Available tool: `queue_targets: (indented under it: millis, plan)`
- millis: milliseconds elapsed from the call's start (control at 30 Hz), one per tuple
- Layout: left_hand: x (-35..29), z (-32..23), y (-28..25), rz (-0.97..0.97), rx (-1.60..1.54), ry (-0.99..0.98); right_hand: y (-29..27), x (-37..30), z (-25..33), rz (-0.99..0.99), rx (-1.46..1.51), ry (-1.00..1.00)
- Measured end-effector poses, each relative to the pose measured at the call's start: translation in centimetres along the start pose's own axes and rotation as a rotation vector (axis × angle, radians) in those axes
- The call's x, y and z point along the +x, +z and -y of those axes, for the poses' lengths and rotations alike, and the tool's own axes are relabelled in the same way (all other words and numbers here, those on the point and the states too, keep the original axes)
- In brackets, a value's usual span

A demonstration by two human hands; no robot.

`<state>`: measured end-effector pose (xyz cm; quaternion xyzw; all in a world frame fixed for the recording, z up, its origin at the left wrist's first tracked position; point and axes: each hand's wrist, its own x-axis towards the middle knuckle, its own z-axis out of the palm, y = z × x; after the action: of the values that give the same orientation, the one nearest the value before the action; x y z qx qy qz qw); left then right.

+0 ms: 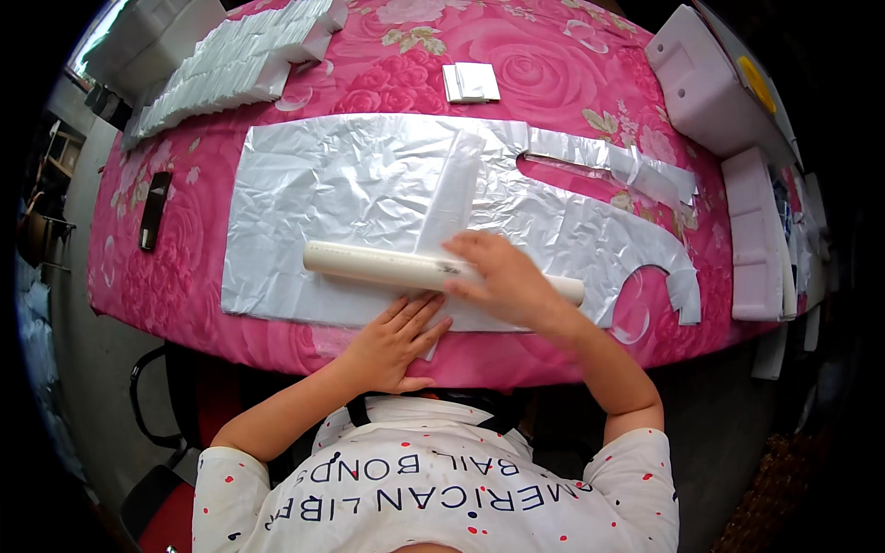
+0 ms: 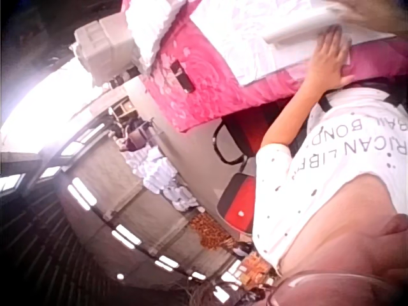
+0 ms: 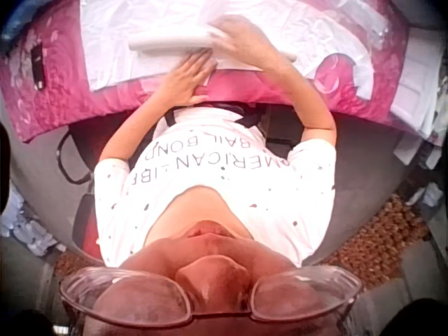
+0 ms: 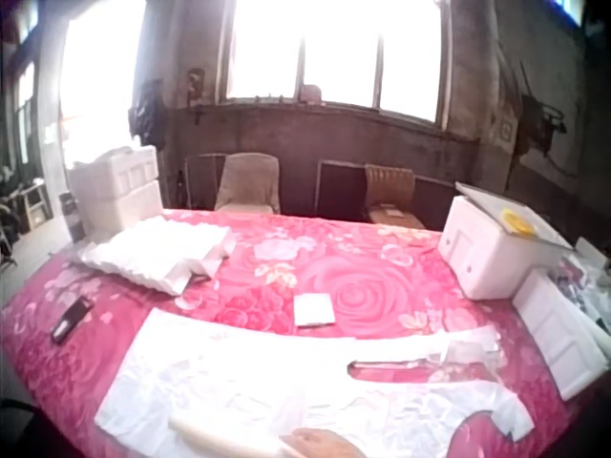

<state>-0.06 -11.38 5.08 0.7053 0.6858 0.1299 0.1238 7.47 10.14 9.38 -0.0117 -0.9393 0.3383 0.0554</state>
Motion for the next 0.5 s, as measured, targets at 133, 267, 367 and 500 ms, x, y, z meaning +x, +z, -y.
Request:
queue_targets:
  millis: [133, 267, 367, 500]
  plan:
    - [-0.2, -0.3, 0.3, 0.01, 0.021, -0.02, 1.8, -3.1, -0.5, -0.111, -0.24, 0.025]
    - [-0.3, -0.3, 0.1, 0.026, 0.04, -0.017, -2.3, -4.2, -5.8, -0.332, -0.331, 0.191]
    - [-0.2, -0.2, 0.3, 0.015, 0.02, -0.014, -5.1, -5.8, -9.2, -0.486, -0.454, 0.396]
    - [-0.3, -0.9, 0.8, 0.014, 0.028, -0.045, -4.6, -7.2, -6.7, -0.395, -0.355, 0.21]
